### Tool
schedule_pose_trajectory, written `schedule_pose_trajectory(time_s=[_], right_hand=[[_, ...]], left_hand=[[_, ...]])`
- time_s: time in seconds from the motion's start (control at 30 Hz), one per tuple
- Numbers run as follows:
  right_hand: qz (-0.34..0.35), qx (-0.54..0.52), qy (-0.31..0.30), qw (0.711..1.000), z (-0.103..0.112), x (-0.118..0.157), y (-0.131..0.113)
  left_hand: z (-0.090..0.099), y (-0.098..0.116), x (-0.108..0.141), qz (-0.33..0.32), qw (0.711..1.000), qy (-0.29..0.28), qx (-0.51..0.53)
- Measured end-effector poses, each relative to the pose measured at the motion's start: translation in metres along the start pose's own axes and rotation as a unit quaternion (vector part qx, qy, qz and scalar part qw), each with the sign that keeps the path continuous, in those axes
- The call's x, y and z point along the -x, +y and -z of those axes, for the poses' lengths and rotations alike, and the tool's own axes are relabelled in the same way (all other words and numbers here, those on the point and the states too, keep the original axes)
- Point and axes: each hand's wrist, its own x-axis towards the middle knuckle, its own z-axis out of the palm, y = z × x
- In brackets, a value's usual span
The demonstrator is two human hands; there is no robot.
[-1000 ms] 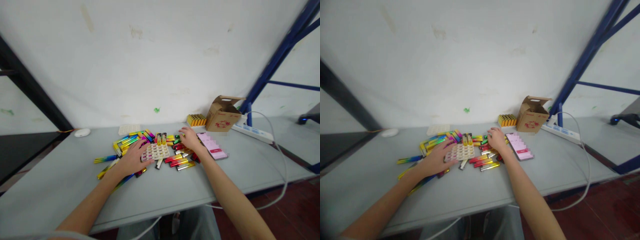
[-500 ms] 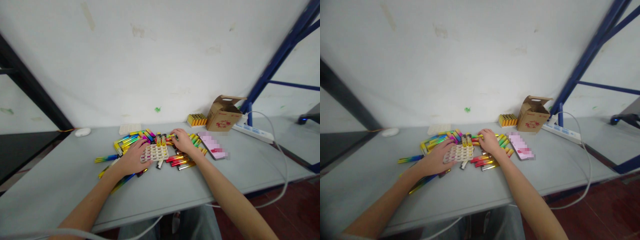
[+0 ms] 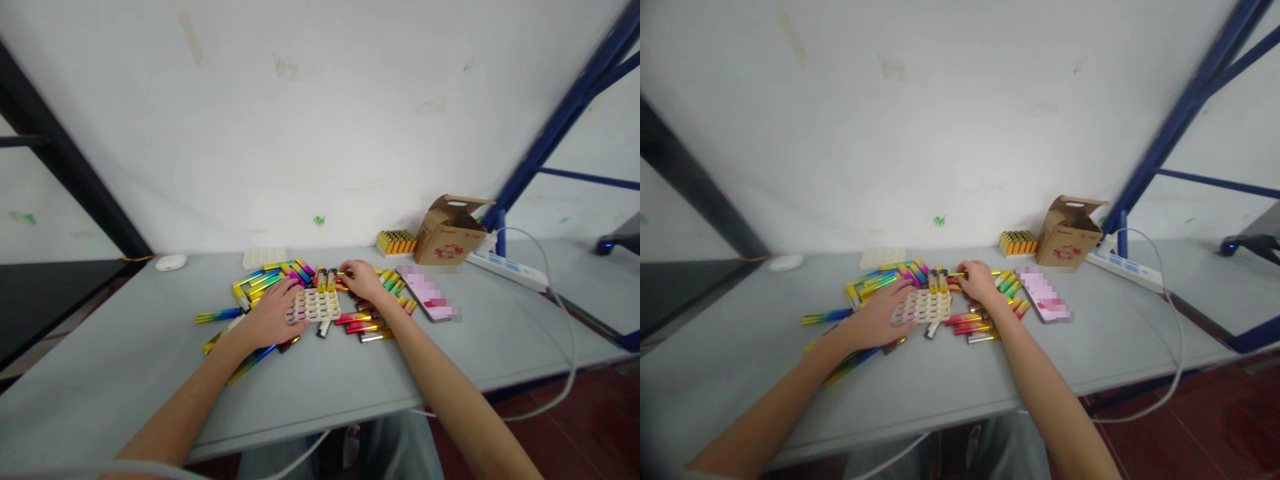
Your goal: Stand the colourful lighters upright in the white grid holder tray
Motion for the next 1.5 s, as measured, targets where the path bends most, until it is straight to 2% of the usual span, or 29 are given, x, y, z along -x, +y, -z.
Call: schedule_pose_trajectory(time_s=[0.33,0.63,0.87,1.2,1.5], right_hand=[[0.026,-0.020,-0.018,0.999,-0.002,-0.002,0.006],[-0.020,-0.110,0.032,0.993,0.005,0.000,0.018],[-0.035,-0.153,0.051,0.986,0.006,0.001,0.018],[0.027,-0.081,0.022,0.996,-0.001,0.003,0.016],[0.044,-0.080,0.064,0.994,0.015,0.007,0.021]], left_hand=[[0.001,0.002,0.000,-0.002,1.000,0.011,0.007],[0.001,0.001,0.000,-0.001,1.000,0.010,0.009],[0.003,0.002,0.000,0.011,1.000,-0.004,0.005],[0.003,0.000,0.000,-0.001,1.000,0.006,0.011],[0.007,-0.004,0.002,-0.016,1.000,0.013,0.020]])
